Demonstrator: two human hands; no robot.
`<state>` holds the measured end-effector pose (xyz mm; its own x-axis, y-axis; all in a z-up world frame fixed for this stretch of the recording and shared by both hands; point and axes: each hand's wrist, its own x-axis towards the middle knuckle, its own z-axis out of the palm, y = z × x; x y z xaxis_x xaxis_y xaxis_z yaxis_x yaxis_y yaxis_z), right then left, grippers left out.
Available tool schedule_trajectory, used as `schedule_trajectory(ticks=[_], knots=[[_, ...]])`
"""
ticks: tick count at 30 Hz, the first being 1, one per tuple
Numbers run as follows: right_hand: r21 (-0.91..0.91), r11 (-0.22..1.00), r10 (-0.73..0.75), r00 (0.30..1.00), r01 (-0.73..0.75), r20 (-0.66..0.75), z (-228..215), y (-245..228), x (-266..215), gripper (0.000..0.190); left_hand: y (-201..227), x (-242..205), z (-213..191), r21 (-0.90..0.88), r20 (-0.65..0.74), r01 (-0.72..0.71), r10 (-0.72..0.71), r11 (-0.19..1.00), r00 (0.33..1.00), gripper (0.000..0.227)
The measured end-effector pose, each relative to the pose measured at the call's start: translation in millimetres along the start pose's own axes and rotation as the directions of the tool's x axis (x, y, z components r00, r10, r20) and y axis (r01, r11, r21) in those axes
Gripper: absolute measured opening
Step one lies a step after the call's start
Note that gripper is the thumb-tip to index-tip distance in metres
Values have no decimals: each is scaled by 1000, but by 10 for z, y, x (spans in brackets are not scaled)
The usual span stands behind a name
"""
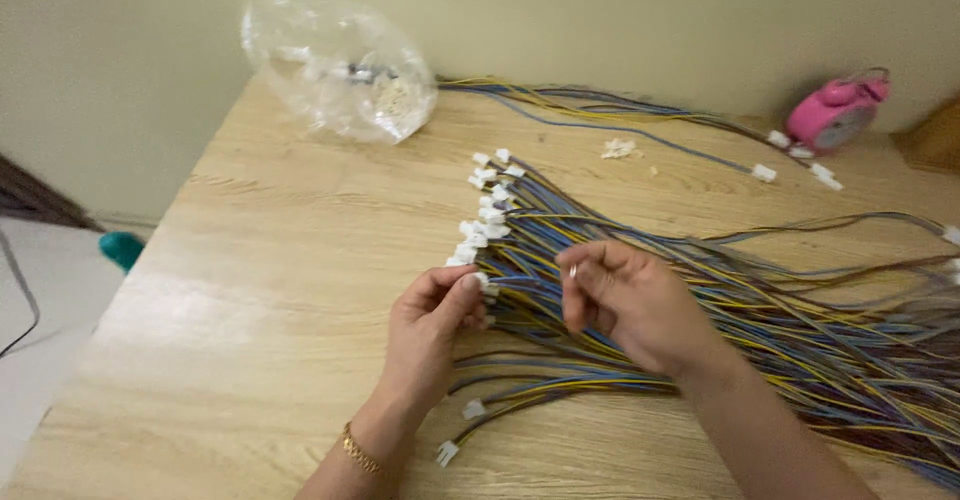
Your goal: Assembling plastic connectors onto multi-colored wire harness bundles.
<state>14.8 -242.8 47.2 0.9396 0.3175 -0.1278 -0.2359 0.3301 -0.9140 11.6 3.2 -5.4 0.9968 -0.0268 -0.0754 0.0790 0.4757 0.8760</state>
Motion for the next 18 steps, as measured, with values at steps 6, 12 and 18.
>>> schedule_trajectory(ticks=[6, 12, 18], knots=[[-72, 996, 53, 995, -47, 84, 463, 369, -112, 16, -14, 30, -37, -187, 29, 116, -113, 975, 993, 16], [89, 973, 213, 977, -212, 6, 691, 722, -61, 15, 5, 14, -35, -202, 37, 123, -118, 972, 992, 16], [199, 976, 105, 991, -85, -89, 733, 632, 60, 22, 57, -14, -15, -115, 35, 100, -96, 988, 995, 18]])
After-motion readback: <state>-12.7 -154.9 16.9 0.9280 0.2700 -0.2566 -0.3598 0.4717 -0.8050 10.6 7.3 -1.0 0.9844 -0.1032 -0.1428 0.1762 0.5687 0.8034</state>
